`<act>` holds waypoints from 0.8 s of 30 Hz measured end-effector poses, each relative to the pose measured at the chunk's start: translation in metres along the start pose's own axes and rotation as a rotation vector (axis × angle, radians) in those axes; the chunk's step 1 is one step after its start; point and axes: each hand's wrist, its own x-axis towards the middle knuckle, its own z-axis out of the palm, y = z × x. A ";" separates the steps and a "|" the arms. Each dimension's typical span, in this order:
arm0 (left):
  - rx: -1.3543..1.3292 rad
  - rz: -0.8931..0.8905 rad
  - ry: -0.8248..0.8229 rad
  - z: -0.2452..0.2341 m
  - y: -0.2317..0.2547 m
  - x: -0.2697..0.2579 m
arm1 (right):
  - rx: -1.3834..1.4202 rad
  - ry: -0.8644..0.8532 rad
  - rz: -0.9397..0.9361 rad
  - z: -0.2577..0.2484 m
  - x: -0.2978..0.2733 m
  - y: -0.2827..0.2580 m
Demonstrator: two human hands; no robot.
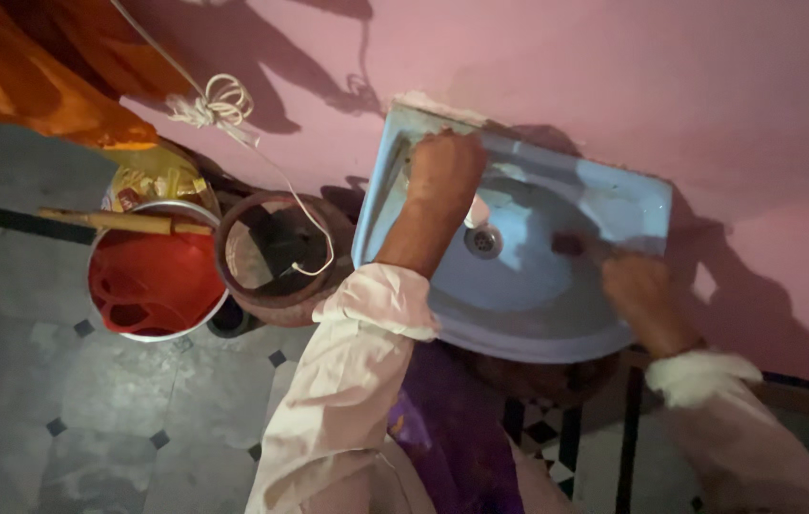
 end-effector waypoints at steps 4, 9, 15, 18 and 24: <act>-0.026 -0.040 0.080 0.005 0.002 0.000 | -0.203 -0.203 0.018 0.005 -0.007 -0.010; -0.028 -0.040 0.033 0.006 0.001 0.002 | 0.132 -0.226 -0.014 -0.028 -0.029 -0.007; -0.036 -0.006 -0.009 0.008 0.001 0.005 | -0.070 0.078 -0.100 -0.071 0.026 -0.044; -0.051 -0.014 0.006 0.010 0.002 0.005 | -0.267 0.518 -0.389 -0.066 0.058 -0.080; -0.077 0.001 0.074 0.016 -0.002 0.002 | -0.265 0.319 -0.339 -0.059 0.029 -0.051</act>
